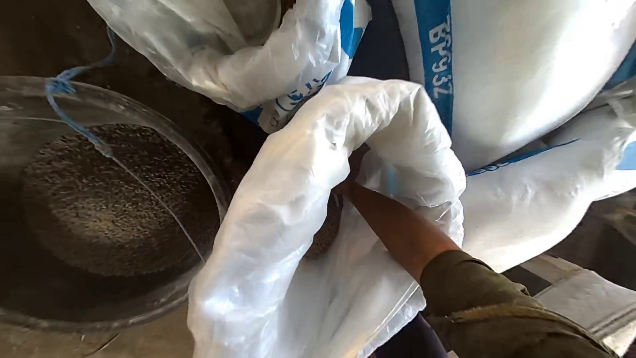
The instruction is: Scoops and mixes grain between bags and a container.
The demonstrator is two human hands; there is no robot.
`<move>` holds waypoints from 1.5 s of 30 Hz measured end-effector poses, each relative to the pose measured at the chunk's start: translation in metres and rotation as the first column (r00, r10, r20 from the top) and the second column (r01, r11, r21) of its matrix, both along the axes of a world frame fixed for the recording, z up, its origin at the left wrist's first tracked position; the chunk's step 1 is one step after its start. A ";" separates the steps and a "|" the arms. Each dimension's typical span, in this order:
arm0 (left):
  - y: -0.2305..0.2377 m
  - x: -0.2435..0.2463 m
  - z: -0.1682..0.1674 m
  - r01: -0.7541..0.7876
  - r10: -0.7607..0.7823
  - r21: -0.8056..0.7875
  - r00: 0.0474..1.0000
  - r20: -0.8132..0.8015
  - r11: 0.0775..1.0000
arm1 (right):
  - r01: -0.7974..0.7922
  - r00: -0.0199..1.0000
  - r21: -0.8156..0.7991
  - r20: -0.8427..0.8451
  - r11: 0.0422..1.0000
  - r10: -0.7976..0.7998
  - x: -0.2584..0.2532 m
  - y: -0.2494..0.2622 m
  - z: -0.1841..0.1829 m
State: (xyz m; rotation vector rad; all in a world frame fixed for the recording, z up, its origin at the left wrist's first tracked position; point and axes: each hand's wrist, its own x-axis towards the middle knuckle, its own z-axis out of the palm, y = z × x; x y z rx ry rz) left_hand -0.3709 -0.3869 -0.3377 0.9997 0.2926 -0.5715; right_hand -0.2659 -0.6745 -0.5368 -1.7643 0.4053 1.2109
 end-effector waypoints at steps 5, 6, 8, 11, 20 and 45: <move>-0.018 0.021 -0.007 -0.080 0.081 -0.015 0.995 0.052 0.997 | -0.053 0.997 -0.212 0.046 0.976 0.064 0.009 -0.027 0.030; -0.014 0.018 -0.011 -0.093 0.091 0.026 0.993 0.072 0.995 | -0.114 0.990 -0.248 0.056 0.962 0.132 0.014 -0.032 0.037; -0.008 0.010 -0.014 -0.060 0.061 -0.017 0.992 0.115 0.998 | -0.088 0.991 -0.292 0.066 0.952 0.112 0.017 -0.046 0.044; -0.006 0.004 -0.020 -0.024 0.041 -0.220 0.996 0.074 0.975 | 0.032 0.995 -0.344 0.102 0.938 0.004 0.006 -0.067 0.062; -0.031 0.001 -0.021 -0.137 0.109 -0.134 0.973 -0.203 0.981 | 0.297 0.928 -0.364 -0.108 0.883 -0.356 0.015 -0.080 0.183; -0.017 0.026 0.015 0.021 -0.086 -0.326 0.979 -0.186 0.945 | -0.280 0.207 -0.618 0.709 0.735 0.675 0.086 0.305 0.241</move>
